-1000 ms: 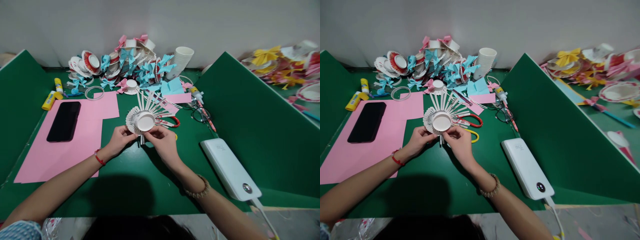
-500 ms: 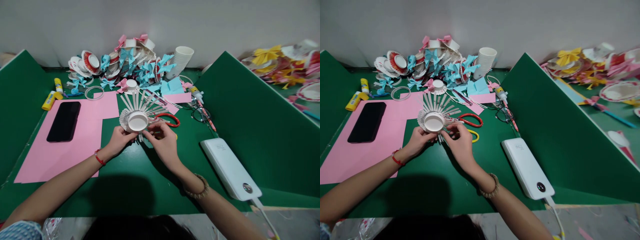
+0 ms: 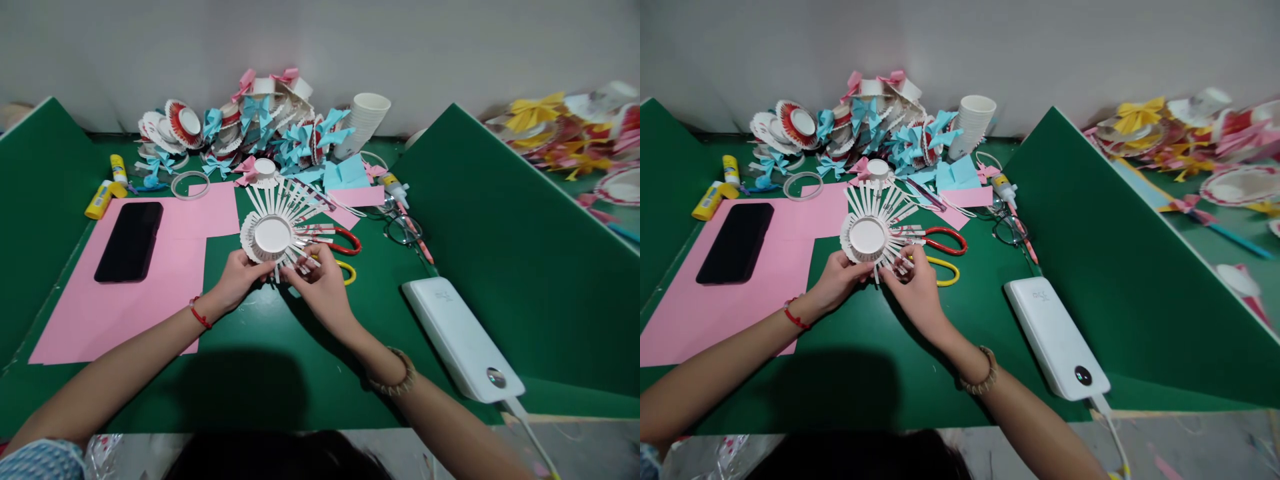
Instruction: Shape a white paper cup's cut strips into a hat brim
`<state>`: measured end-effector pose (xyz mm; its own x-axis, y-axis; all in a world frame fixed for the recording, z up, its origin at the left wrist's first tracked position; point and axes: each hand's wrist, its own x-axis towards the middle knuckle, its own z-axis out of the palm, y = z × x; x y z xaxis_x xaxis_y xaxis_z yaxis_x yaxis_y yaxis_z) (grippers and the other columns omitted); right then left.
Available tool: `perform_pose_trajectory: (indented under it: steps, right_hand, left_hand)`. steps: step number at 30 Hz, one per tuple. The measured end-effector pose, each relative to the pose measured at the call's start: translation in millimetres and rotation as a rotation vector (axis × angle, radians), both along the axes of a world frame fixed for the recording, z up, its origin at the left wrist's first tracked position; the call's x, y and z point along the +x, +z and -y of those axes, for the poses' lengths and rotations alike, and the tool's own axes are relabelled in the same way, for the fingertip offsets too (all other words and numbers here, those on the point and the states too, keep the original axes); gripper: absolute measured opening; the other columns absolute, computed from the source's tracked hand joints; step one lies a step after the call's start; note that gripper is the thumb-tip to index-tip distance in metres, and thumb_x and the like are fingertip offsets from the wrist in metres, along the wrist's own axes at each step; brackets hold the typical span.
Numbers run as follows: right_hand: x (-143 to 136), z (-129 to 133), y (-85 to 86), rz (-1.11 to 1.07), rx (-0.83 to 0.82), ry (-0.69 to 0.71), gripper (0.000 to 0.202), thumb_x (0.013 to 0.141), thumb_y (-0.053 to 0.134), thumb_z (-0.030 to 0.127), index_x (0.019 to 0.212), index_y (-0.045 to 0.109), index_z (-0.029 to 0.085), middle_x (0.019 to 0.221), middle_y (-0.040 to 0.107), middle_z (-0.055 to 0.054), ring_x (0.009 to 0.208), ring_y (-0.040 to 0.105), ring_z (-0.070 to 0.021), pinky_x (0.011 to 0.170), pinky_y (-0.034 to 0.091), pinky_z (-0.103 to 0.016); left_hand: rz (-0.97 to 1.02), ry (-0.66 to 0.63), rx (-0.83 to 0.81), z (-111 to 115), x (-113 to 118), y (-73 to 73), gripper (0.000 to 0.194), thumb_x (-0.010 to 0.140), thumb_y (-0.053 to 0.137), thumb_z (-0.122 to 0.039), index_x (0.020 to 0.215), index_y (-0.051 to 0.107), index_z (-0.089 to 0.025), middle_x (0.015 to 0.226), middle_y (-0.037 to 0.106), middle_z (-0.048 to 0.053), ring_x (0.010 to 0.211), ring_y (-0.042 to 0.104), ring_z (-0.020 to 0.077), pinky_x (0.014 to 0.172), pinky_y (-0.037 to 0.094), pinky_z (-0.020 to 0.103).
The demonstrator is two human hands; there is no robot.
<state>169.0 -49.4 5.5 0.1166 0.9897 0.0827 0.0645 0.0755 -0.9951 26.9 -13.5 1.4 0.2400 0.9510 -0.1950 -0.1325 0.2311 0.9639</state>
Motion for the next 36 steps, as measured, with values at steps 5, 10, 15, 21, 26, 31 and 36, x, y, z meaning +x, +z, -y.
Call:
perform_pose_trajectory:
  steps: [5, 10, 15, 21, 26, 31, 36]
  right_hand:
    - [3.4, 2.7, 10.2, 0.042, 0.131, -0.033, 0.017, 0.074, 0.059, 0.021, 0.087, 0.049, 0.022, 0.082, 0.055, 0.001, 0.062, 0.055, -0.0097, 0.054, 0.045, -0.023]
    - [4.2, 4.5, 12.8, 0.276, 0.215, 0.01, 0.004, 0.077, 0.055, 0.017, 0.075, 0.058, 0.019, 0.071, 0.062, -0.001, 0.063, 0.056, -0.0122, 0.06, 0.046, -0.026]
    - [2.3, 3.2, 7.3, 0.364, 0.207, 0.043, 0.003, 0.075, 0.058, 0.016, 0.073, 0.059, 0.018, 0.07, 0.064, -0.001, 0.063, 0.056, -0.012, 0.06, 0.044, -0.025]
    - [1.0, 3.4, 5.6, 0.332, 0.16, 0.036, 0.004, 0.076, 0.059, 0.018, 0.072, 0.058, 0.019, 0.068, 0.064, 0.0, 0.059, 0.056, -0.0115, 0.056, 0.043, -0.023]
    - [1.3, 3.9, 4.5, 0.385, 0.258, 0.081, 0.012, 0.079, 0.049, 0.013, 0.079, 0.06, 0.018, 0.073, 0.068, -0.002, 0.064, 0.061, -0.0129, 0.06, 0.047, -0.024]
    - [1.6, 3.3, 2.9, 0.464, 0.351, 0.064, 0.013, 0.076, 0.053, 0.008, 0.079, 0.062, 0.018, 0.075, 0.07, -0.002, 0.068, 0.064, -0.0133, 0.065, 0.048, -0.023]
    - [2.0, 3.5, 3.8, 0.483, 0.35, 0.062, 0.013, 0.074, 0.056, 0.007, 0.077, 0.062, 0.019, 0.074, 0.07, 0.0, 0.066, 0.063, -0.013, 0.063, 0.048, -0.023]
  left_hand:
    - [-0.1, 0.032, 0.105, 2.6, 2.2, 4.7, 0.02, 0.058, 0.071, -0.024, 0.058, 0.055, -0.012, 0.049, 0.054, -0.004, 0.043, 0.043, 0.0049, 0.042, 0.033, 0.018]
    - [-0.089, -0.007, 0.079, 2.1, 1.2, 4.0, 0.021, 0.06, 0.071, -0.026, 0.057, 0.057, -0.011, 0.048, 0.055, -0.002, 0.041, 0.044, 0.0052, 0.04, 0.033, 0.019]
    - [0.009, -0.034, 0.019, -0.6, -0.7, 0.0, 0.021, 0.061, 0.072, -0.027, 0.059, 0.06, -0.01, 0.049, 0.055, -0.001, 0.042, 0.046, 0.0055, 0.041, 0.034, 0.018]
    - [0.002, -0.043, 0.004, 0.5, -0.6, 2.0, 0.02, 0.062, 0.071, -0.027, 0.059, 0.06, -0.01, 0.049, 0.056, 0.0, 0.044, 0.048, 0.0063, 0.044, 0.036, 0.019]
    - [0.013, -0.013, -0.011, 0.1, 0.9, 1.4, 0.017, 0.06, 0.07, -0.024, 0.059, 0.061, -0.009, 0.05, 0.057, 0.0, 0.042, 0.047, 0.0056, 0.043, 0.035, 0.019]
    - [0.052, -0.027, -0.017, -0.1, 0.3, 0.6, 0.018, 0.059, 0.071, -0.024, 0.059, 0.06, -0.01, 0.049, 0.055, -0.001, 0.041, 0.046, 0.0054, 0.042, 0.036, 0.019]
    - [0.033, -0.03, 0.002, 0.4, -0.6, 0.4, 0.018, 0.061, 0.07, -0.025, 0.058, 0.059, -0.01, 0.049, 0.054, -0.001, 0.041, 0.046, 0.0053, 0.042, 0.036, 0.019]
